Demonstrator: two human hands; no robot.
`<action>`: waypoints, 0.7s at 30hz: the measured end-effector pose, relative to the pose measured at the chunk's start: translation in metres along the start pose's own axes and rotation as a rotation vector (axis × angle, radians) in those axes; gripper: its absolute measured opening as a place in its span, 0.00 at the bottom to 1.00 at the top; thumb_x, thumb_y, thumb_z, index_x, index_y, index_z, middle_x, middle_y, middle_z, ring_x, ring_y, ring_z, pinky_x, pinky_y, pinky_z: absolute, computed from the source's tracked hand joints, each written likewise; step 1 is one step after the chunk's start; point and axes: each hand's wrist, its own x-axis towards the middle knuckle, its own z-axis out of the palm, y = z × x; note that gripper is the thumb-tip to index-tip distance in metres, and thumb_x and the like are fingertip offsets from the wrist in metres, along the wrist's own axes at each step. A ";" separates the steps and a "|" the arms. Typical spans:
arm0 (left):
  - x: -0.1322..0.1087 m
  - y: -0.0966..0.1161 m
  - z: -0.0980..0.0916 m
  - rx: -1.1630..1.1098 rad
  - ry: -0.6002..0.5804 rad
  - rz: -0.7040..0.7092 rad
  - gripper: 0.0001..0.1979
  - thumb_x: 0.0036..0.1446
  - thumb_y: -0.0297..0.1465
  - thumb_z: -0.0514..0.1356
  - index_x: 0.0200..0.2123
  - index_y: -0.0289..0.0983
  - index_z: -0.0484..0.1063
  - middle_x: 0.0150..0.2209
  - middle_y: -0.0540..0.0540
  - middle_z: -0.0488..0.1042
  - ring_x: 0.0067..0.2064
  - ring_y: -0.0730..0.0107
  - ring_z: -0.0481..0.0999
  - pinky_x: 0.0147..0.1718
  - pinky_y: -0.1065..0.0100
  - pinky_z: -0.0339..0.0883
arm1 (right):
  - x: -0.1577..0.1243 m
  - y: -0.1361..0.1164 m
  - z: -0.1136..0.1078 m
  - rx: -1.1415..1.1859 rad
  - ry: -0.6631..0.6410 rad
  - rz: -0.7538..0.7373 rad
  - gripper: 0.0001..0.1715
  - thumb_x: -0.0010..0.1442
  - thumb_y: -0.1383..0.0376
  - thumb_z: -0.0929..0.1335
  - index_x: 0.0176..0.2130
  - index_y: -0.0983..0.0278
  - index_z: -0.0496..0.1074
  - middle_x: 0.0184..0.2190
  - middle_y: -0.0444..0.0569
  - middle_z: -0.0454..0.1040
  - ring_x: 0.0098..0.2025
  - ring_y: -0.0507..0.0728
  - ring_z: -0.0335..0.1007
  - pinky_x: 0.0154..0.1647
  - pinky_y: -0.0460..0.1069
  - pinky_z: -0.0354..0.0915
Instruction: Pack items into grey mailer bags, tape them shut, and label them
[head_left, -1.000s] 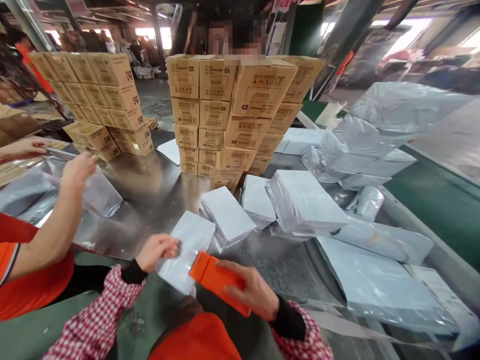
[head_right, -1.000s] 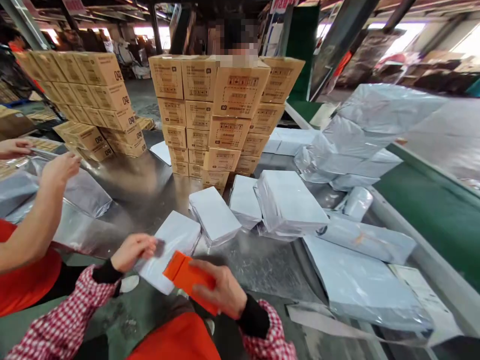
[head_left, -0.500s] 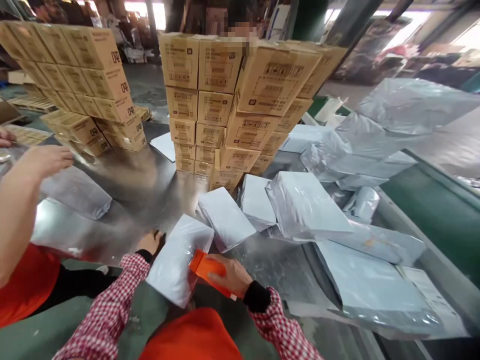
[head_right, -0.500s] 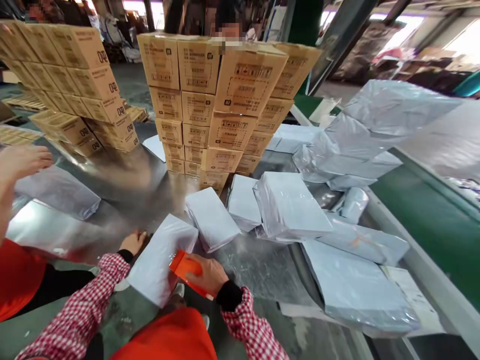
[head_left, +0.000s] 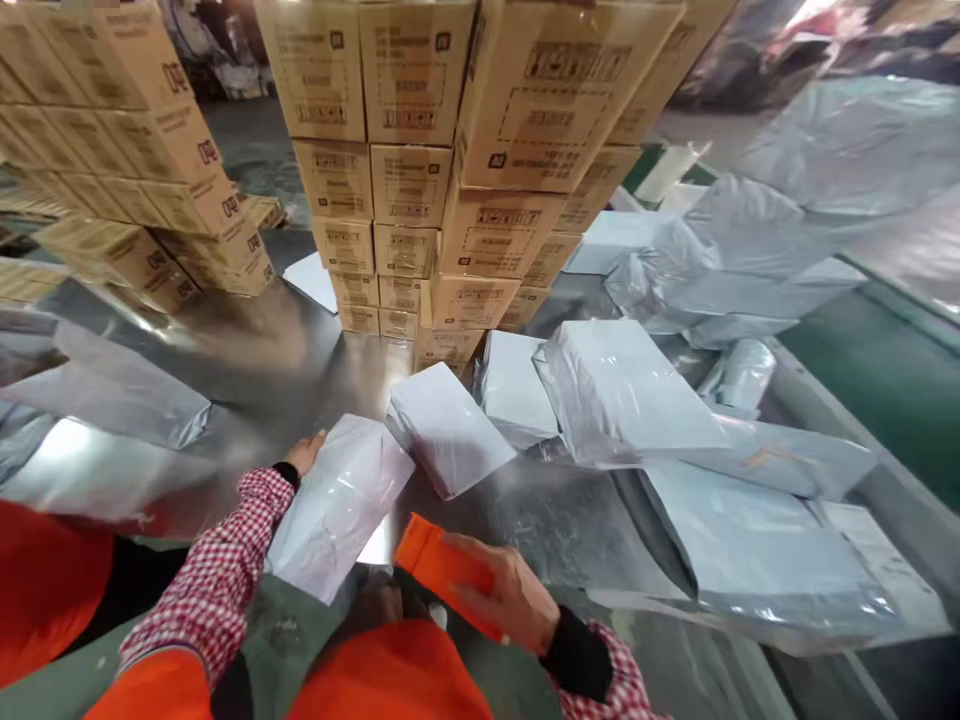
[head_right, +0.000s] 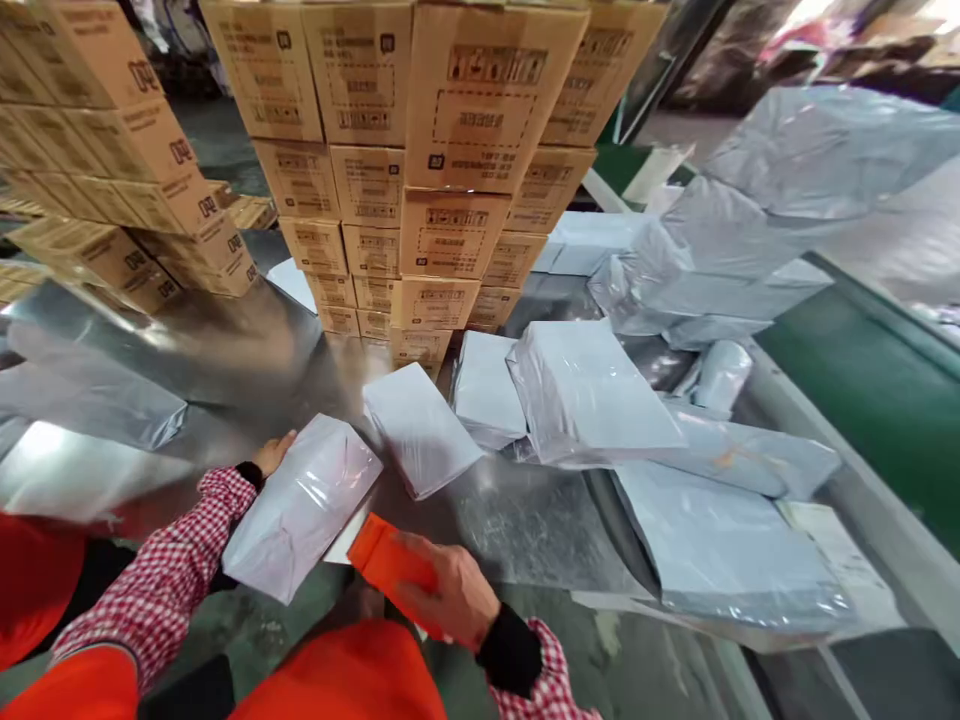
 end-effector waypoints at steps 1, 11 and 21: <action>0.009 -0.002 -0.003 0.003 -0.035 -0.024 0.31 0.70 0.43 0.42 0.27 0.30 0.74 0.27 0.45 0.77 0.35 0.62 0.80 0.36 0.66 0.71 | 0.010 -0.005 0.006 0.023 -0.003 -0.005 0.31 0.56 0.57 0.67 0.56 0.66 0.74 0.40 0.54 0.82 0.34 0.61 0.79 0.35 0.50 0.71; 0.007 0.003 -0.067 0.165 0.054 -0.119 0.24 0.68 0.44 0.47 0.47 0.30 0.72 0.43 0.35 0.79 0.50 0.54 0.77 0.49 0.59 0.65 | 0.114 -0.052 0.052 0.037 0.010 0.010 0.31 0.56 0.57 0.69 0.58 0.61 0.73 0.44 0.50 0.81 0.39 0.61 0.78 0.41 0.51 0.70; 0.027 -0.016 -0.068 0.034 0.080 -0.136 0.34 0.68 0.49 0.41 0.48 0.23 0.70 0.52 0.23 0.73 0.56 0.42 0.72 0.54 0.52 0.61 | 0.040 -0.012 0.037 0.010 0.018 0.029 0.32 0.58 0.54 0.65 0.58 0.64 0.72 0.46 0.54 0.81 0.39 0.62 0.80 0.42 0.52 0.72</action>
